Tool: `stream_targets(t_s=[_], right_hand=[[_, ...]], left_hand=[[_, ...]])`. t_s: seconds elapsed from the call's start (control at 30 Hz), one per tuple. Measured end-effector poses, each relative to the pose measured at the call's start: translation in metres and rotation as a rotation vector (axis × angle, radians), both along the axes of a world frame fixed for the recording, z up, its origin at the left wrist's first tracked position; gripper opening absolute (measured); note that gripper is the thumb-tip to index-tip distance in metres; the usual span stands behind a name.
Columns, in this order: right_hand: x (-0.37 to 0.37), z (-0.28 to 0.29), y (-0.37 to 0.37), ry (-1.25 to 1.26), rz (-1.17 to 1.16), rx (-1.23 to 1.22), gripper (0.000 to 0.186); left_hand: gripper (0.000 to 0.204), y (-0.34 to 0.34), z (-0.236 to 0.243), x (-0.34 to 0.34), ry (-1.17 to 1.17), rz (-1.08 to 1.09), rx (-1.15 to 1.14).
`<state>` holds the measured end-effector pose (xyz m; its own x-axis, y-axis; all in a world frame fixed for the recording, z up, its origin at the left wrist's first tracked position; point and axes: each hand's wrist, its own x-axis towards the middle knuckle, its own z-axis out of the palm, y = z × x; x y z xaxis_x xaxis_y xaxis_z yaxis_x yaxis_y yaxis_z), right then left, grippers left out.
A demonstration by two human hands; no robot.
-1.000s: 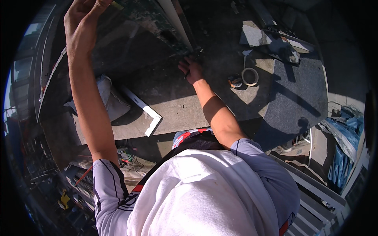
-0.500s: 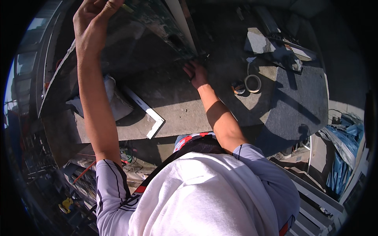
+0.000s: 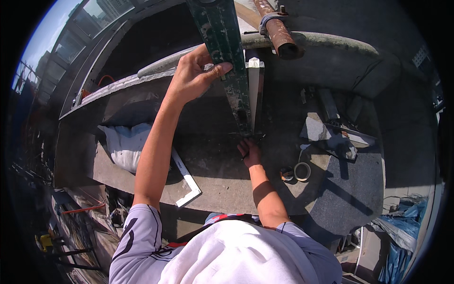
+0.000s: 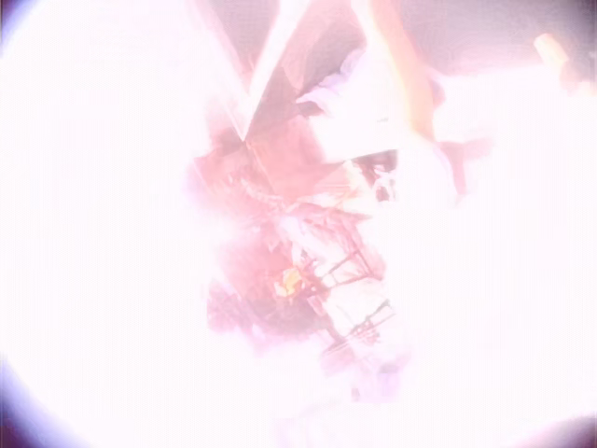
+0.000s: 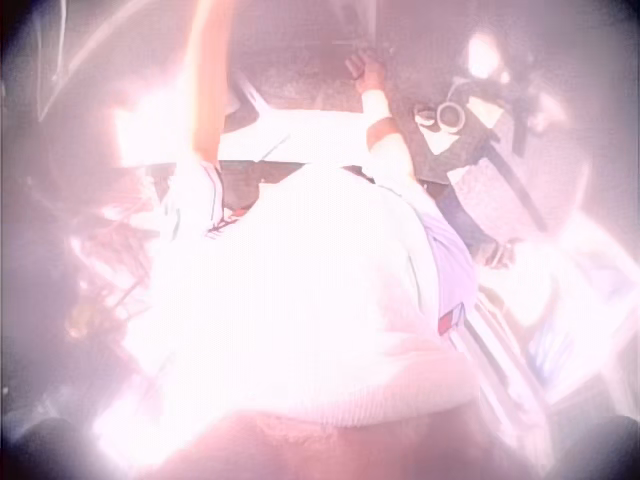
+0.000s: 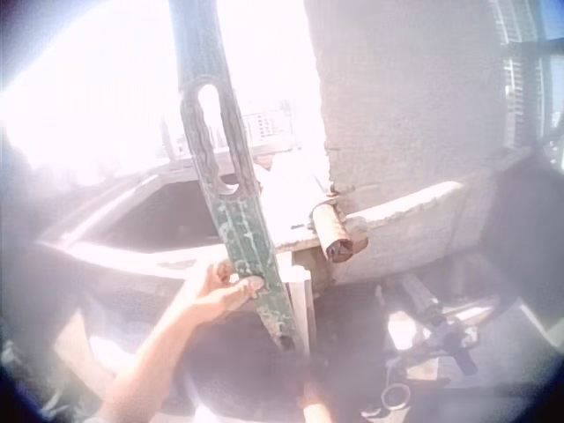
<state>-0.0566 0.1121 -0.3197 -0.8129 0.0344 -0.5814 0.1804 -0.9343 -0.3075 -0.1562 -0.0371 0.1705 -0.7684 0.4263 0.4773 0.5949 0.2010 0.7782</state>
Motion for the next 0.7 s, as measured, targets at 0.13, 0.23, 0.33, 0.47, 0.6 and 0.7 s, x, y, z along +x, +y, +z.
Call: stream_targets(t_s=[0.13, 0.23, 0.33, 0.47, 0.6, 0.7], right_hand=[[-0.012, -0.021, -0.016, -0.018, 0.213, 0.073, 0.035], [-0.012, -0.015, 0.051, -0.058, 0.14, 0.269, 0.034], [-0.01, 0.016, 0.041, -0.049, 0.176, 0.461, 0.027], [-0.011, 0.081, 0.028, -0.047, 0.14, 0.836, 0.026], [-0.022, 0.093, 0.047, 0.355, -0.197, 1.217, 0.025], [-0.018, 0.15, 0.022, 0.456, -0.111, 1.424, 0.044]], left_hand=[[0.038, -0.037, 0.009, 0.015, 0.043, 0.103, -0.09], [0.047, 0.006, 0.001, -0.001, 0.049, -0.013, -0.024], [0.051, -0.006, 0.017, 0.017, 0.066, 0.015, -0.041], [0.041, -0.018, 0.014, 0.02, 0.054, 0.053, -0.04], [0.045, -0.004, 0.016, 0.016, 0.111, 0.009, -0.033], [0.046, -0.02, 0.008, 0.013, 0.114, 0.038, -0.065]])
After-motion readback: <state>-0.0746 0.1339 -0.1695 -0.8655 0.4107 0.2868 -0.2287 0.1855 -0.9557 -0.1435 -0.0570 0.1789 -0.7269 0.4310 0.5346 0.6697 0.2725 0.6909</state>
